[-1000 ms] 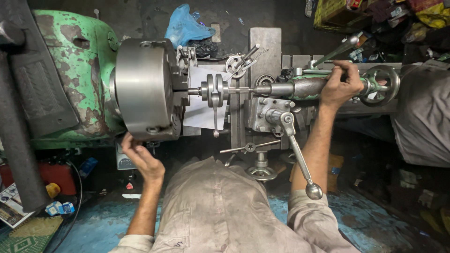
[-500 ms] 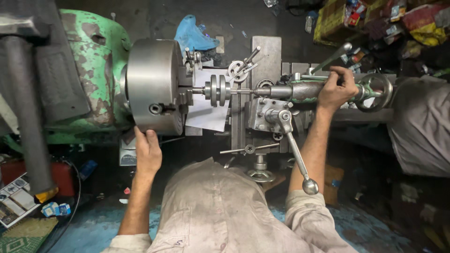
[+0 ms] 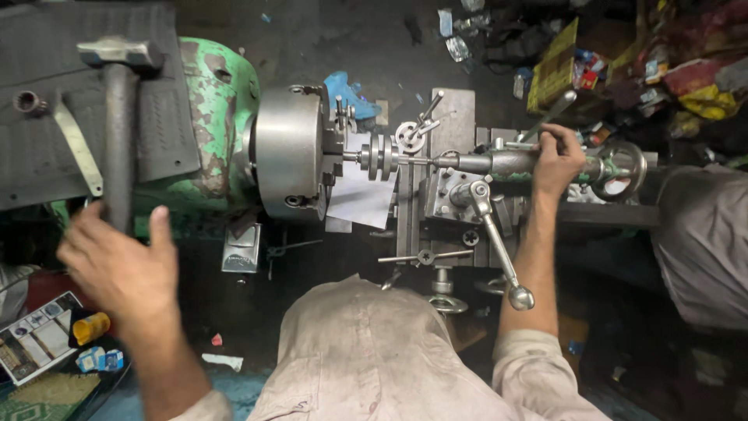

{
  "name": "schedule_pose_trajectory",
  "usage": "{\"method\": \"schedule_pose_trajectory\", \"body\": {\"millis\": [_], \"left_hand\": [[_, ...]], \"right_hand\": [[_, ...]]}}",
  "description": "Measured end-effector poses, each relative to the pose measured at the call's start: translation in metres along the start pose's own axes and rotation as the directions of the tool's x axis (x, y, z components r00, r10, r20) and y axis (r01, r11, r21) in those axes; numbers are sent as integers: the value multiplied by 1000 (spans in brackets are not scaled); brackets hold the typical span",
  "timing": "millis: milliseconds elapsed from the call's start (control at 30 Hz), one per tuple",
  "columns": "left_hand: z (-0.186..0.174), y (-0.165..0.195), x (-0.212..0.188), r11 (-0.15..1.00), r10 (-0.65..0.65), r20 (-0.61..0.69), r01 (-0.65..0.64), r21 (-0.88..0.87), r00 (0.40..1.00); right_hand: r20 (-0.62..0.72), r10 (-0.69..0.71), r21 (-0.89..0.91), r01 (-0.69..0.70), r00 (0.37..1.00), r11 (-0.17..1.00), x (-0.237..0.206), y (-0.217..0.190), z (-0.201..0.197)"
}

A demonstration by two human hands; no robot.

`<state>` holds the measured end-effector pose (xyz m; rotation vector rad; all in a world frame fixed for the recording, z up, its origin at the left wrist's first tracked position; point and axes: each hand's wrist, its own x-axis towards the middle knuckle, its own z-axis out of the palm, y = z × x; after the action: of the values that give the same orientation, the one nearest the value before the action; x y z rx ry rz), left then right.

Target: The person operates a metal lathe, repeatedly starting and stopping the chuck rotation while adjusting the tailstock and tool post. They use a hammer to tap the chuck and a metal ruler to measure the workpiece, then resume machining.

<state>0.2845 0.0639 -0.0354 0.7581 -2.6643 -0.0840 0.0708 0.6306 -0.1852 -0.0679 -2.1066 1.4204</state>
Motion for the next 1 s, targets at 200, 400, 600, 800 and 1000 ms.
{"method": "schedule_pose_trajectory", "body": {"millis": [200,400,600,800,1000], "left_hand": [[13,-52,34,965,-197,442,253,-72,875],[28,-81,30,705,-62,574,443,-554,817],[31,-62,-40,619,56,398,281,-734,916],[97,53,-131,297,337,537,454,-840,773],[78,116,-92,251,720,115,-102,-963,685]], "right_hand": [[134,56,103,-70,989,992,-23,-126,-45],[37,-462,353,421,886,836,-90,-257,-53],[515,-352,404,141,781,904,-133,-294,18],[692,-318,573,-225,648,788,-169,-285,95],[558,176,579,-533,811,617,-157,-262,102]]}}
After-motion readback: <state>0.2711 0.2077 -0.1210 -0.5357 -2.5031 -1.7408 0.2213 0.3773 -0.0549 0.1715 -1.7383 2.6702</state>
